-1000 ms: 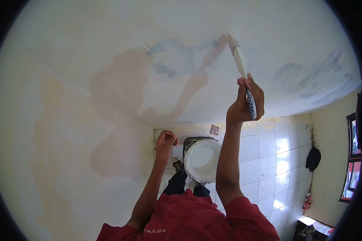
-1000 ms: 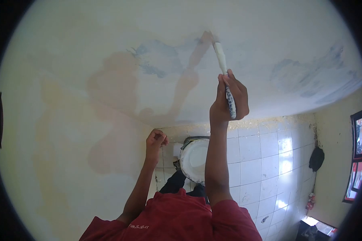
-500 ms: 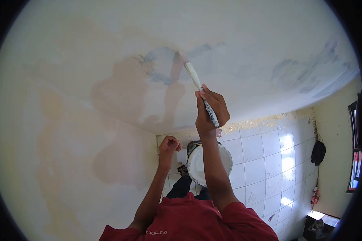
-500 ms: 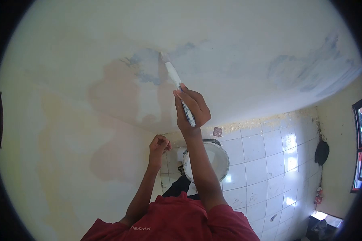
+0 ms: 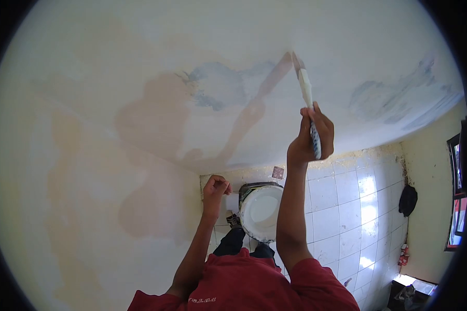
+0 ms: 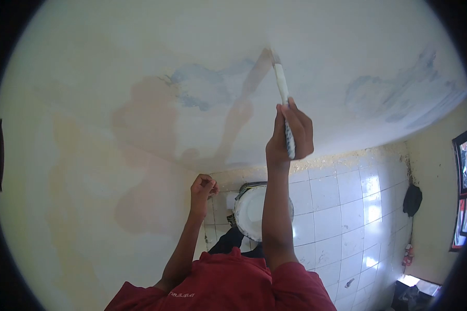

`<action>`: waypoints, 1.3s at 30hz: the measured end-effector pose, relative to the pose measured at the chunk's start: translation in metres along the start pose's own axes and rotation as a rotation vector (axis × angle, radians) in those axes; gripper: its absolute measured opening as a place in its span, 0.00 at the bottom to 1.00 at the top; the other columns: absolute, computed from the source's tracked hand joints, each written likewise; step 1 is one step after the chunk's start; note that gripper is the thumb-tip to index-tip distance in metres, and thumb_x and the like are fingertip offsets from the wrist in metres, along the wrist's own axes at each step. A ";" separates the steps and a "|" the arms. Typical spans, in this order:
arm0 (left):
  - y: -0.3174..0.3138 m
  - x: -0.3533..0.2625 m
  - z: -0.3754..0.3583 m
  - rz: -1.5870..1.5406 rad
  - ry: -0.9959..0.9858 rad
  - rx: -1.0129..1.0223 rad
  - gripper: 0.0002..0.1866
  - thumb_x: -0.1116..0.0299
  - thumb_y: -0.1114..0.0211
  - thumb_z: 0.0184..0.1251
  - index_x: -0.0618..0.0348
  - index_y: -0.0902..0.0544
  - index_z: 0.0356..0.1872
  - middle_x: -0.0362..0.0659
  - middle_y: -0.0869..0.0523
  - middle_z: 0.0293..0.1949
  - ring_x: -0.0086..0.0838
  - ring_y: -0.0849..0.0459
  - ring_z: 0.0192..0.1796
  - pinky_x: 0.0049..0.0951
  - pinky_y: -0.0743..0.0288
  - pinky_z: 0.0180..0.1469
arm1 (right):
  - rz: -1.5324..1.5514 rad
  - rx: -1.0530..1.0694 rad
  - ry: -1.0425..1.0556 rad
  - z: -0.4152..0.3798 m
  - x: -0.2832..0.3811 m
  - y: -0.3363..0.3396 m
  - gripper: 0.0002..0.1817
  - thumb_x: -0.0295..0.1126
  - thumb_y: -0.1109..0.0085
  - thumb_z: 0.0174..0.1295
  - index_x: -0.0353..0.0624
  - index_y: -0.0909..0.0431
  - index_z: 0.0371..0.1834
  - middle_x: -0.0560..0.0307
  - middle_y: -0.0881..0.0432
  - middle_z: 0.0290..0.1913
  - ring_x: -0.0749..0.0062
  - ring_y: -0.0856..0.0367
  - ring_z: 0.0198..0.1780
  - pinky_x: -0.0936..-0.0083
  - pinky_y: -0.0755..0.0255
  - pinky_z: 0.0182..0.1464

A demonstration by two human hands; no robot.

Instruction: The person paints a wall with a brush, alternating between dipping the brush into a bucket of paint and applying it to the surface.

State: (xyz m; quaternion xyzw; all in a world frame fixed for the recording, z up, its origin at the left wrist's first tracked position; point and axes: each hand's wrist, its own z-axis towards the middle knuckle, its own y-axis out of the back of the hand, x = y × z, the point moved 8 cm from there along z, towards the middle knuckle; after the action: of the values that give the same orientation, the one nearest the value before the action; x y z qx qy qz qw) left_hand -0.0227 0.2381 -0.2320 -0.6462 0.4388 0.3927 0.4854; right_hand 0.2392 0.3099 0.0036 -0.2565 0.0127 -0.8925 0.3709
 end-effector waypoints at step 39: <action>-0.029 -0.024 0.000 0.009 -0.081 0.057 0.03 0.74 0.38 0.72 0.58 0.24 0.40 0.39 0.18 0.31 0.22 0.19 0.35 0.24 0.26 0.39 | 0.058 0.016 -0.006 0.022 -0.019 0.005 0.14 0.12 0.32 0.55 0.37 0.15 0.43 0.46 0.13 0.39 0.59 0.11 0.45 0.71 0.15 0.41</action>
State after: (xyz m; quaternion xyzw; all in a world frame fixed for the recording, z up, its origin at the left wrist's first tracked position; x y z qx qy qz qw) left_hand -0.0028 0.2467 -0.2017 -0.6136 0.4330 0.4080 0.5192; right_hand 0.2642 0.3229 0.0133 -0.2558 0.0116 -0.8807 0.3985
